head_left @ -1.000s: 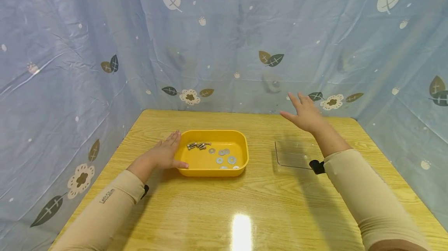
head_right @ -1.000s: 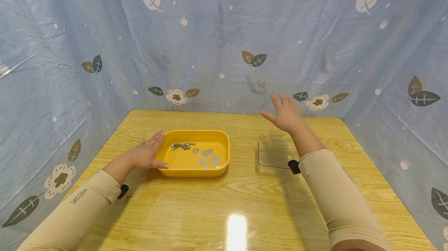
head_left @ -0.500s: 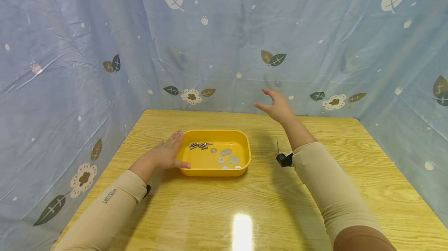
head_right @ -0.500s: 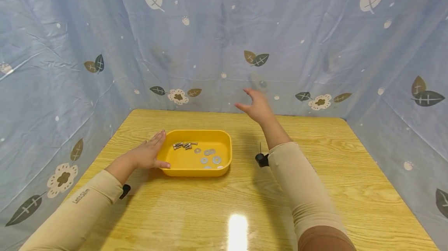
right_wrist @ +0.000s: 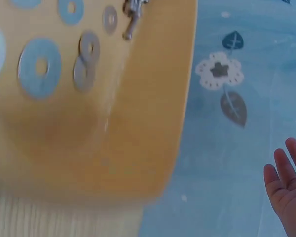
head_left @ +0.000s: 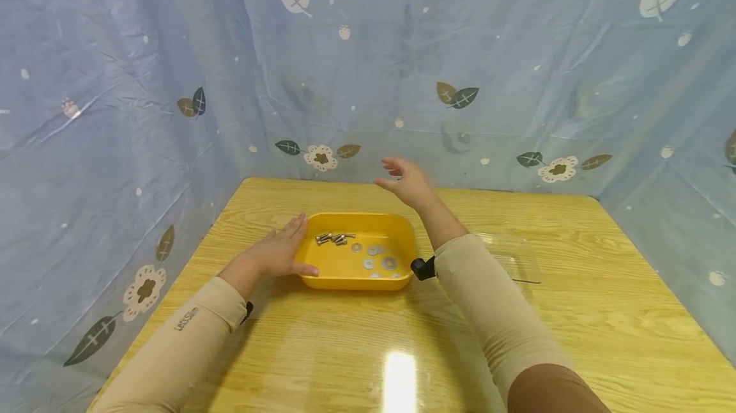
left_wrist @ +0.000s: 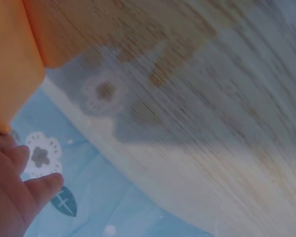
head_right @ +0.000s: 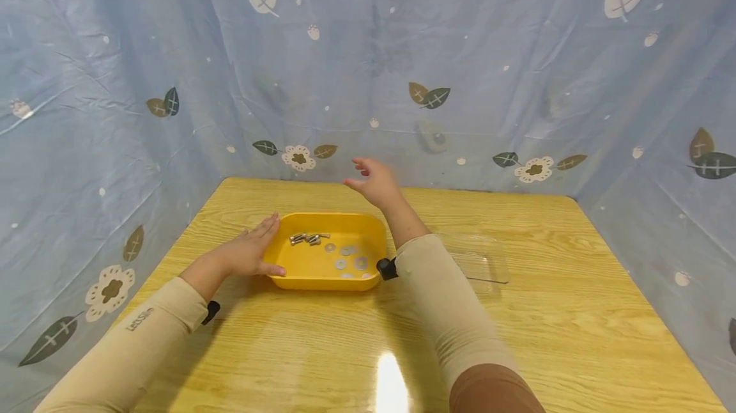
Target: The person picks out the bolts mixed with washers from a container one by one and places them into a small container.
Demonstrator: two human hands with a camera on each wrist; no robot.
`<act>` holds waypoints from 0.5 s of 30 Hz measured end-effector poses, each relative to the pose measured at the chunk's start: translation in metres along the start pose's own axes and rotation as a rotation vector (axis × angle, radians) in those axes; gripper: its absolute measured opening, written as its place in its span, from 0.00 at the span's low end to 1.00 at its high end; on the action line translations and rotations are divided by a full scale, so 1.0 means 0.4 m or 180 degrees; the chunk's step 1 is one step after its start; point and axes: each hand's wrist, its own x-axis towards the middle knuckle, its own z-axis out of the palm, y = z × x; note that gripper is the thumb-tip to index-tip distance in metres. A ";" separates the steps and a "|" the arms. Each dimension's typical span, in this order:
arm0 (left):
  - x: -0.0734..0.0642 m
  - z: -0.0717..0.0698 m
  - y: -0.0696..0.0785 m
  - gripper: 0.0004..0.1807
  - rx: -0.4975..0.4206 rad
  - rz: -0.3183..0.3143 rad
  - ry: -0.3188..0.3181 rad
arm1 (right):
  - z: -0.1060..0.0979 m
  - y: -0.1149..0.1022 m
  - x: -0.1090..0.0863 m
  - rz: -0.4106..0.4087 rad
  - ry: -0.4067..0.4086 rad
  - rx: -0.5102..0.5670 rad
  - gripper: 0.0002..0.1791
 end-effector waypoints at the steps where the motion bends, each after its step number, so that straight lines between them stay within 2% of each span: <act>1: 0.001 0.001 0.000 0.62 -0.0002 0.0002 -0.0008 | 0.011 -0.003 0.004 0.0005 -0.0035 0.0021 0.31; 9: 0.010 0.006 0.001 0.62 0.0061 0.0031 -0.0010 | 0.088 -0.007 0.038 0.0095 -0.0274 0.0181 0.23; 15: 0.010 0.005 -0.009 0.63 0.0111 -0.0010 -0.0018 | 0.138 -0.004 0.061 -0.0144 -0.0601 0.0157 0.16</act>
